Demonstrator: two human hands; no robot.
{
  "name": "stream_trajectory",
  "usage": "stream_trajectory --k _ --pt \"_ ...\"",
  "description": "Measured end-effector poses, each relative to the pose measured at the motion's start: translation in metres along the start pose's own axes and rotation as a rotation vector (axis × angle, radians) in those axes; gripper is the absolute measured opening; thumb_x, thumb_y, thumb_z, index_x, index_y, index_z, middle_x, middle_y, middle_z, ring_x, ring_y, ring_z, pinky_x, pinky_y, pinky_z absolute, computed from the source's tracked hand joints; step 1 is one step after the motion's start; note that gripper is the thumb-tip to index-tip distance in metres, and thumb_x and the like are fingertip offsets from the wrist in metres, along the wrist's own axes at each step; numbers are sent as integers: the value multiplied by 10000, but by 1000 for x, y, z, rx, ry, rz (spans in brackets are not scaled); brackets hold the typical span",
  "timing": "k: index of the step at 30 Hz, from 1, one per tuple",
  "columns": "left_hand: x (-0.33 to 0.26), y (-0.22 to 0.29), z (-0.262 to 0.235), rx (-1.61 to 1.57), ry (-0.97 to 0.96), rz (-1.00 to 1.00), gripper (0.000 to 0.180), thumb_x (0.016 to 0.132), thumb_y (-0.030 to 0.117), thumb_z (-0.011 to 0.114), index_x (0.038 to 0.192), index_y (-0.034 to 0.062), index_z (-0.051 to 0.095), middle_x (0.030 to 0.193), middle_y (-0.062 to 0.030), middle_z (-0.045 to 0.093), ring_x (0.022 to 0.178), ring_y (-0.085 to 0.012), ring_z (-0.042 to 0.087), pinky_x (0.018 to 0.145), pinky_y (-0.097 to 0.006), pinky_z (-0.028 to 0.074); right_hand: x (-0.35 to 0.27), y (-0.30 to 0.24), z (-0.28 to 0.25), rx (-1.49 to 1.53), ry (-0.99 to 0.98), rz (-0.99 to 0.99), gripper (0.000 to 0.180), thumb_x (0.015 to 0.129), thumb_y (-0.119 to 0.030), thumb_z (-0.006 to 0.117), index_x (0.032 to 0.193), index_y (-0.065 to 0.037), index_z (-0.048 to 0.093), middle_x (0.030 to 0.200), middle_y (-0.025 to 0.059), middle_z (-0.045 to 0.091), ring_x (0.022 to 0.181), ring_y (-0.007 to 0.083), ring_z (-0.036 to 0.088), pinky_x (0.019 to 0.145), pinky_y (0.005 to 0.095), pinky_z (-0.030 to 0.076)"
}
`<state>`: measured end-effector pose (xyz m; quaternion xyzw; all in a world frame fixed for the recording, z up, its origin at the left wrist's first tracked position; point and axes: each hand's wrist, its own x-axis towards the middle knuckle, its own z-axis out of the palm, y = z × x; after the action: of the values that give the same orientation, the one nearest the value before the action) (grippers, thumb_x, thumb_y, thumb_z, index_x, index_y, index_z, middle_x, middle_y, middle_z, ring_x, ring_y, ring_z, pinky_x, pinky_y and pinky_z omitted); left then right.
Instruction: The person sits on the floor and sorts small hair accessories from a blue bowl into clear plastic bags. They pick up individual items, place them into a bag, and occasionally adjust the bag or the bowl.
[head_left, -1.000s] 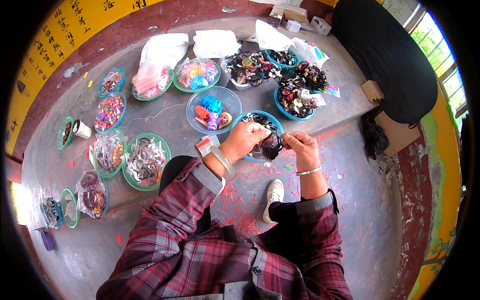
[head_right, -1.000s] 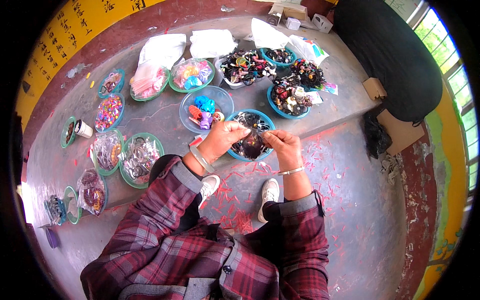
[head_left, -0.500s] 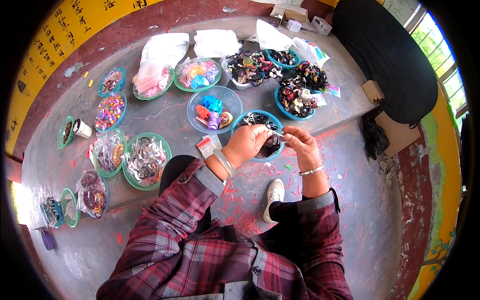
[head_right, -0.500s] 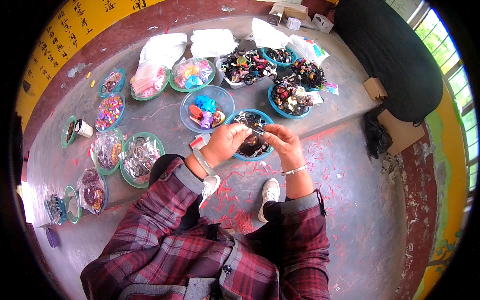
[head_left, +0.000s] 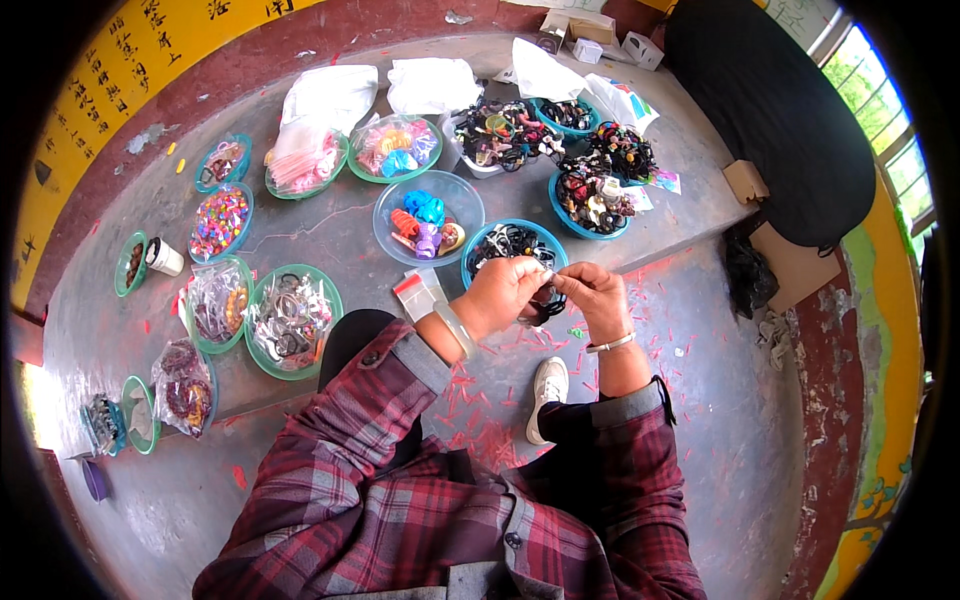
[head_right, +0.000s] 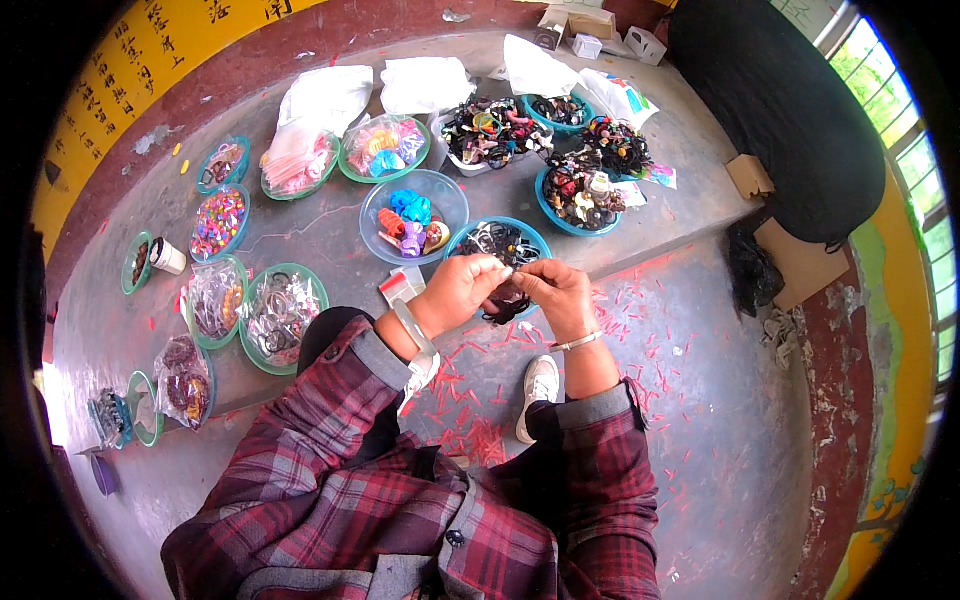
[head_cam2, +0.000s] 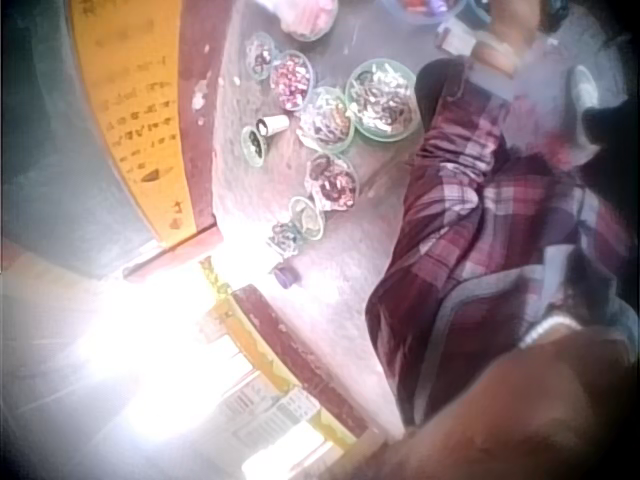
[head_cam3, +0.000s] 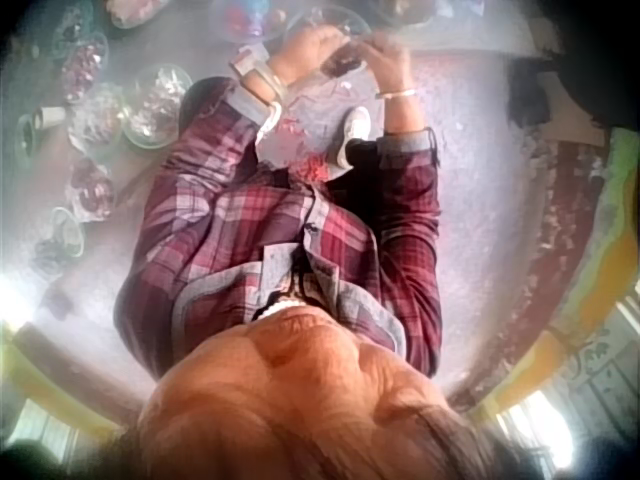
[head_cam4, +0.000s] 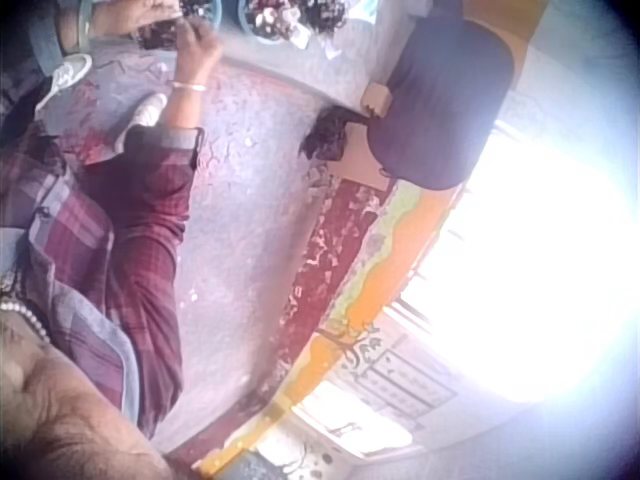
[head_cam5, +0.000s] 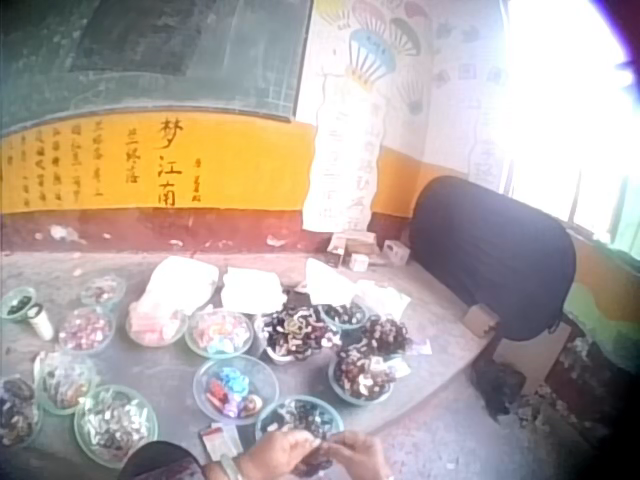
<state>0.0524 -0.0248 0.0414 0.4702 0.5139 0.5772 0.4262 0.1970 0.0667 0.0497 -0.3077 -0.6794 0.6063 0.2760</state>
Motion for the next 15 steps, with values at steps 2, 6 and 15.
stream_trajectory --k 2,6,15 --pt "1 -6 -3 -86 11 -28 197 882 155 463 830 -10 558 698 -48 591 609 -101 578 537 -231 493 0 -2 0 112 17 28 85 752 -53 642 803 14 630 701 6 592 637 67 518 579 193 417" --pt "6 -7 -12 -179 -29 -67 209 888 157 460 909 -32 547 821 -75 593 743 -136 605 620 -240 526 0 2 -7 146 10 50 84 757 -47 631 808 19 632 706 31 610 645 84 545 594 199 434" --pt "4 -3 -12 -314 53 -76 186 876 135 476 855 -33 554 742 -80 609 625 -125 604 558 -239 516 3 -6 -3 -15 49 26 69 741 -40 629 757 27 637 662 37 605 612 84 542 573 199 424"
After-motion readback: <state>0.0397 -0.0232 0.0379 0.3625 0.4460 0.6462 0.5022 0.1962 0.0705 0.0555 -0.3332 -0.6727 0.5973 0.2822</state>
